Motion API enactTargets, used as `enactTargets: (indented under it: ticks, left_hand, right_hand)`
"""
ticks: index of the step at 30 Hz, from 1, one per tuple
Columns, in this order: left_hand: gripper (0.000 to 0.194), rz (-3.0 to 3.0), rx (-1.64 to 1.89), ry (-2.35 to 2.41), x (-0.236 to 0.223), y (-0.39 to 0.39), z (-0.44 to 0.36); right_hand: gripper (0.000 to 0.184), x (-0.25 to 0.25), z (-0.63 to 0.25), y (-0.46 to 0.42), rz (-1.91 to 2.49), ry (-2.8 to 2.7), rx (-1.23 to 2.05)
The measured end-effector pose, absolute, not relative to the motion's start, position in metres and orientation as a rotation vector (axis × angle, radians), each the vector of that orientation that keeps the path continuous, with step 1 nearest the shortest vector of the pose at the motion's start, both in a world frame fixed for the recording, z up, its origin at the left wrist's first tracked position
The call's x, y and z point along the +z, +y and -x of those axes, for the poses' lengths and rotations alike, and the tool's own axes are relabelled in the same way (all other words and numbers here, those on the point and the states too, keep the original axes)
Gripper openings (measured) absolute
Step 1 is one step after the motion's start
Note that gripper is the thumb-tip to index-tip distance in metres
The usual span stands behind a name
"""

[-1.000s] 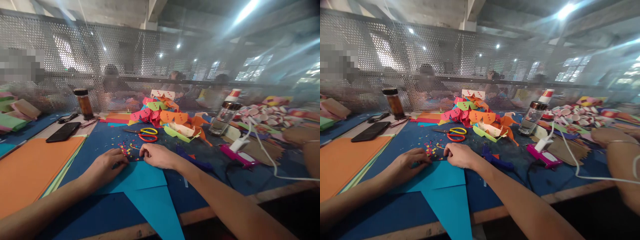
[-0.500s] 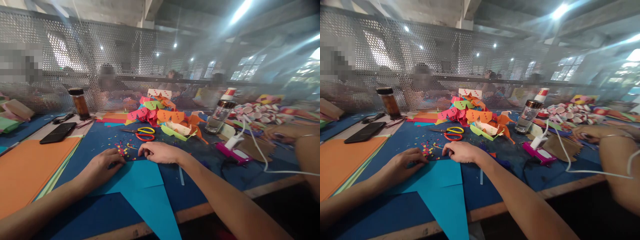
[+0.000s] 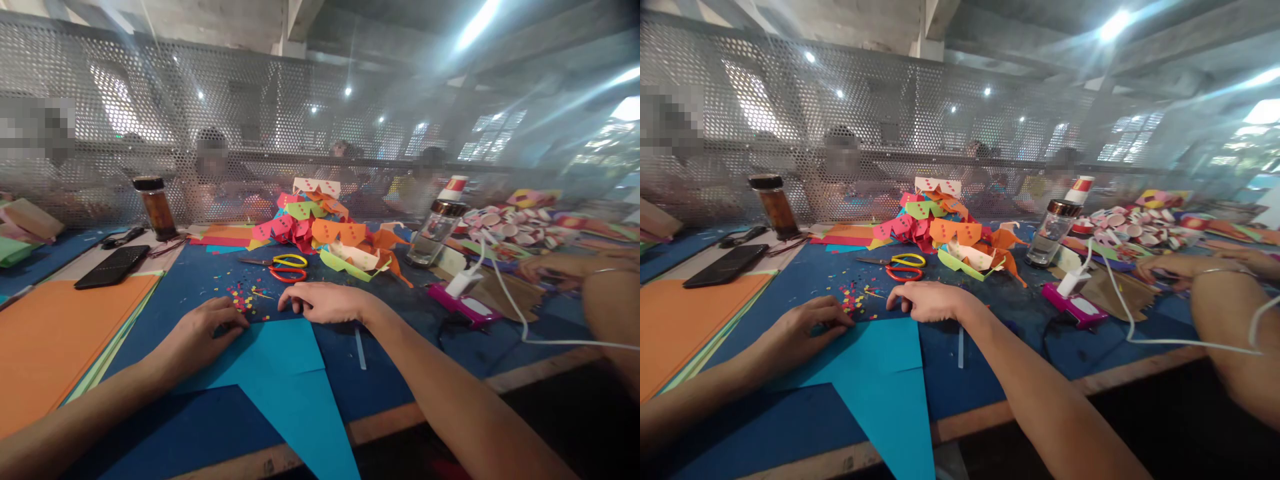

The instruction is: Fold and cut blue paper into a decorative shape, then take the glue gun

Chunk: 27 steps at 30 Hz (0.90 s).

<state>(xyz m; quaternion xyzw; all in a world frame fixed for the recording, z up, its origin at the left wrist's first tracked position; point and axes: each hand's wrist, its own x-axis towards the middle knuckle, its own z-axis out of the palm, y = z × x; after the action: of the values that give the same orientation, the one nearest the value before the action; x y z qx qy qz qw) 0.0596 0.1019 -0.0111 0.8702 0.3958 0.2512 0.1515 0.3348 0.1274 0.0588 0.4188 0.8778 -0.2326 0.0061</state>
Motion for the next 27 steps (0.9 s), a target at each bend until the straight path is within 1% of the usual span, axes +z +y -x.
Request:
enactTargets:
  ticks: [6, 8, 9, 12, 14, 17, 20, 27]
  left_hand:
    - [0.019, -2.424, 0.694, 1.182, -0.008, 0.101, -0.061]
    - [0.020, -2.397, 0.680, 1.202, -0.007, 0.101, -0.062]
    - [0.019, -2.381, 0.671, 1.214, -0.006, 0.102, -0.062]
    - [0.018, -2.341, 0.651, 1.255, -0.002, 0.102, -0.066]
    - [0.016, -2.310, 0.620, 1.308, 0.002, 0.101, -0.071]
    - [0.012, -2.263, 0.544, 1.470, 0.007, 0.100, -0.082]
    - [0.013, -2.295, 0.496, 1.602, 0.011, 0.099, -0.094]
    - [0.017, -2.253, 0.454, 1.682, 0.013, 0.110, -0.107]
  right_hand:
    - [0.060, 0.061, -0.336, 0.126, -1.284, 2.740, -0.691]
    - [0.057, 0.061, -0.335, 0.126, -1.287, 2.741, -0.693]
    - [0.053, 0.061, -0.335, 0.126, -1.297, 2.745, -0.699]
    - [0.032, 0.058, -0.330, 0.126, -1.361, 2.759, -0.729]
    - [0.025, 0.055, -0.326, 0.126, -1.409, 2.767, -0.743]
    - [0.024, 0.052, -0.322, 0.124, -1.462, 2.759, -0.733]
    - [0.023, 0.052, -0.321, 0.123, -1.476, 2.743, -0.709]
    - [0.021, 0.054, -0.321, 0.122, -1.470, 2.743, -0.695]
